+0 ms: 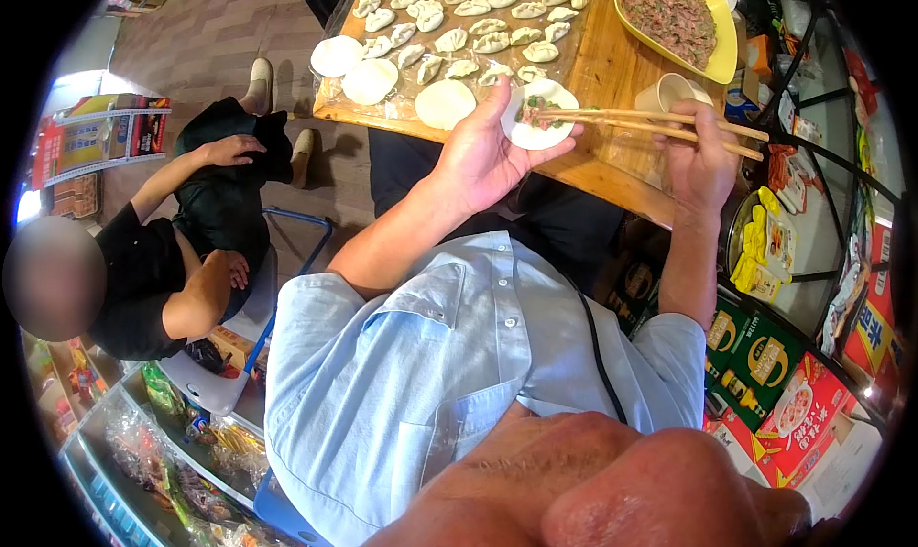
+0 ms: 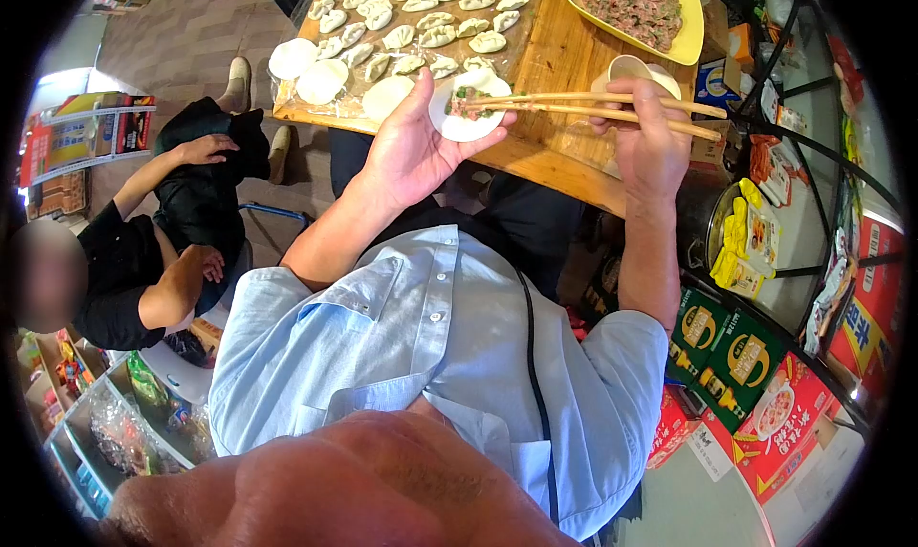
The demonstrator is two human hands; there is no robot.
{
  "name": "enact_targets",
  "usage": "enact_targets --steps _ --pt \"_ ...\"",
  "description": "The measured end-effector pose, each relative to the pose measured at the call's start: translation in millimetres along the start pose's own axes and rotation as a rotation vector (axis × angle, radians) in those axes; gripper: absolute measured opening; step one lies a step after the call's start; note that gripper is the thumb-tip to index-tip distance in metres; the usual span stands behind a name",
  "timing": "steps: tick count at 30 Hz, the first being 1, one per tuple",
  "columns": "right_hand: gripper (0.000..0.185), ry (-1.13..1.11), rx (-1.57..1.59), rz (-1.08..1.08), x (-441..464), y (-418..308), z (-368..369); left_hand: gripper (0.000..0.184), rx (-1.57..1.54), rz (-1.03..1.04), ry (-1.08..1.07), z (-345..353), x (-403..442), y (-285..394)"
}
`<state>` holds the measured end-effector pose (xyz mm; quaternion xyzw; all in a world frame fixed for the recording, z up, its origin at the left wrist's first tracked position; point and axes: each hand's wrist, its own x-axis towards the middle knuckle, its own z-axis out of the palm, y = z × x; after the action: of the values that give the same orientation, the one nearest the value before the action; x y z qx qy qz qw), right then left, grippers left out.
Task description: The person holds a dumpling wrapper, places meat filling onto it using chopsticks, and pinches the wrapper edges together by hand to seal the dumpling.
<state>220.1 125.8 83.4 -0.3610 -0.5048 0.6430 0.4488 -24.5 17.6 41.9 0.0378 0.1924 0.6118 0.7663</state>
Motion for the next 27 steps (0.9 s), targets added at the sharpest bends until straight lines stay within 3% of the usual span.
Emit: enact_targets --steps 3,7,10,16,21,25,26,27 --pt "0.035 0.014 0.152 -0.076 2 -9 -3 0.061 -0.035 -0.005 0.013 3 1 2" --pt "0.035 0.296 -0.041 -0.402 23 -25 -21 0.063 -0.040 -0.012 0.038 4 0 1" --pt "0.031 0.471 -0.135 -0.475 56 -31 -55 0.063 -0.052 -0.016 0.037 4 -1 1" --pt "0.028 0.553 -0.187 -0.380 103 -9 -112 0.069 -0.003 -0.042 -0.008 5 -2 0" --pt "0.023 0.617 -0.251 -0.291 127 16 -122 0.064 -0.048 -0.040 -0.022 9 -3 1" --pt "0.030 0.734 -0.385 -0.237 138 26 -120 0.063 -0.034 -0.040 0.000 10 -1 -1" --pt "0.035 0.710 -0.362 -0.377 143 34 -124 0.063 -0.031 -0.051 -0.007 11 -1 -2" --pt "0.035 0.721 -0.363 -0.379 136 31 -120 0.063 -0.033 -0.041 -0.005 11 -2 -2"
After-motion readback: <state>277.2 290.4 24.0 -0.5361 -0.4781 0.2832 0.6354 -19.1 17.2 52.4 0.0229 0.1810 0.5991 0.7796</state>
